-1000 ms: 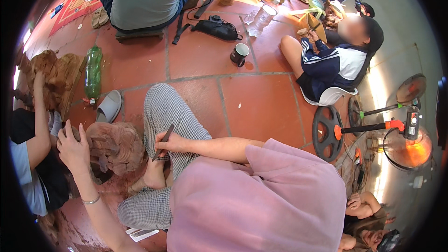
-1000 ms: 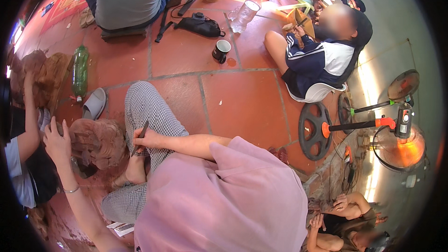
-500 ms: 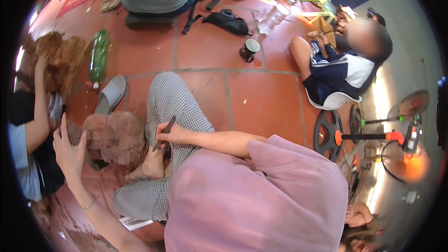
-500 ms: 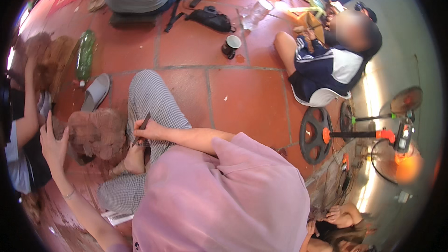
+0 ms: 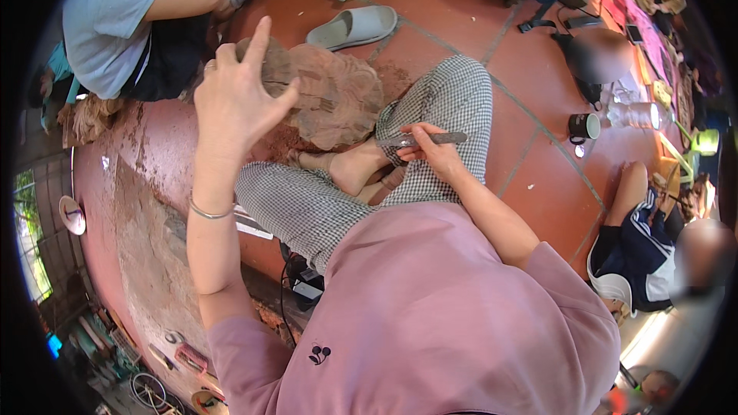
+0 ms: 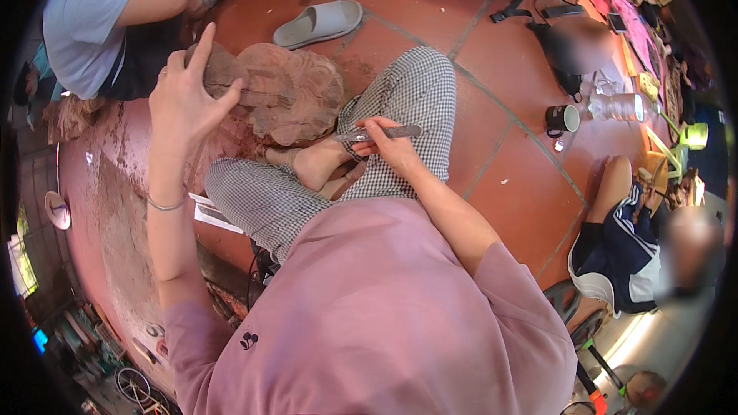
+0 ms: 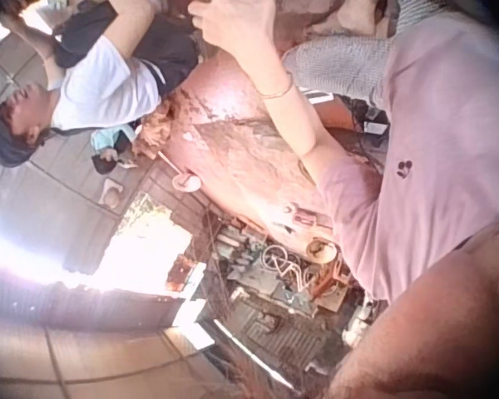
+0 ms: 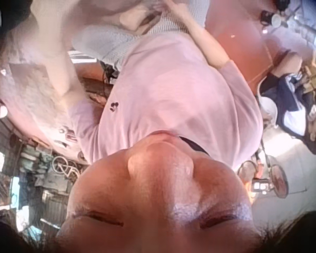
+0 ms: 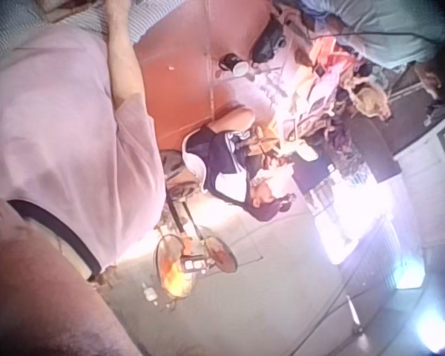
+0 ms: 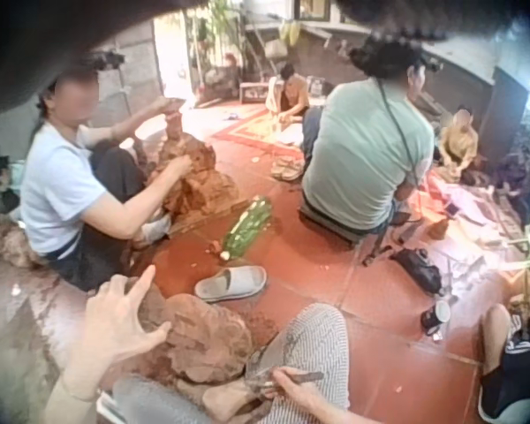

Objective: The person sits cross-legged on the floor and carves a large piece of wood using a small knife. They hold the wood with their left hand and carefully scrape and shape the surface with the knife in their right hand. The task involves repetitive scraping motions to refine the wood's texture.

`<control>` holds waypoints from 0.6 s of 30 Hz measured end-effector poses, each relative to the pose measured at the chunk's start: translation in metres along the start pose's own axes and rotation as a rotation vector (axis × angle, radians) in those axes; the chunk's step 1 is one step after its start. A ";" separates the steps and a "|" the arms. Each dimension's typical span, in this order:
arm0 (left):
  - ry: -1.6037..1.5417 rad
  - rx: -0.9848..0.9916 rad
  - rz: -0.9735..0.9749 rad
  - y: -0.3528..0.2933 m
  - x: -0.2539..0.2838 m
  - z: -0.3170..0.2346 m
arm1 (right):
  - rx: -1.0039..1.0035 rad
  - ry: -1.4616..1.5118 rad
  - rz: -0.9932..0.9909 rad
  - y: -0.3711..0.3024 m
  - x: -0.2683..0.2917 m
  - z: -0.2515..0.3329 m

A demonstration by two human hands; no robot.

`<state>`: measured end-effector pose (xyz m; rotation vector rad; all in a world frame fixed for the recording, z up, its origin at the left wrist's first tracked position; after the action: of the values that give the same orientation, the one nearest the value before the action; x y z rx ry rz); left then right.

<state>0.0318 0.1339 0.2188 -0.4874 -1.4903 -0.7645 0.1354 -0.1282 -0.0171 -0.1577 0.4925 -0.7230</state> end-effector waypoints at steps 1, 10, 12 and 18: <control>-0.014 -0.004 -0.016 -0.002 -0.002 -0.006 | 0.008 0.029 -0.009 0.002 0.001 0.000; -0.147 -0.147 -0.047 0.033 -0.013 -0.024 | 0.135 0.027 -0.010 0.061 -0.013 0.019; -0.181 -0.144 -0.063 0.039 -0.017 -0.022 | 0.147 0.049 -0.013 0.068 -0.014 0.016; -0.145 -0.137 -0.290 0.041 -0.031 -0.026 | 0.080 0.148 -0.018 0.064 -0.007 -0.015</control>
<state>0.0812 0.1480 0.1938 -0.4410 -1.6729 -1.0834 0.1621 -0.0753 -0.0469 -0.0343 0.6028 -0.7744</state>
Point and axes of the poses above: each hand's wrist, its own y-axis towards the middle knuckle, its own x-axis out of the back of the hand, z = x × y, the point moved 4 cm from there along y, towards the middle knuckle, and after that the axes turned 13 degrees about x, right-handed, at the moved point
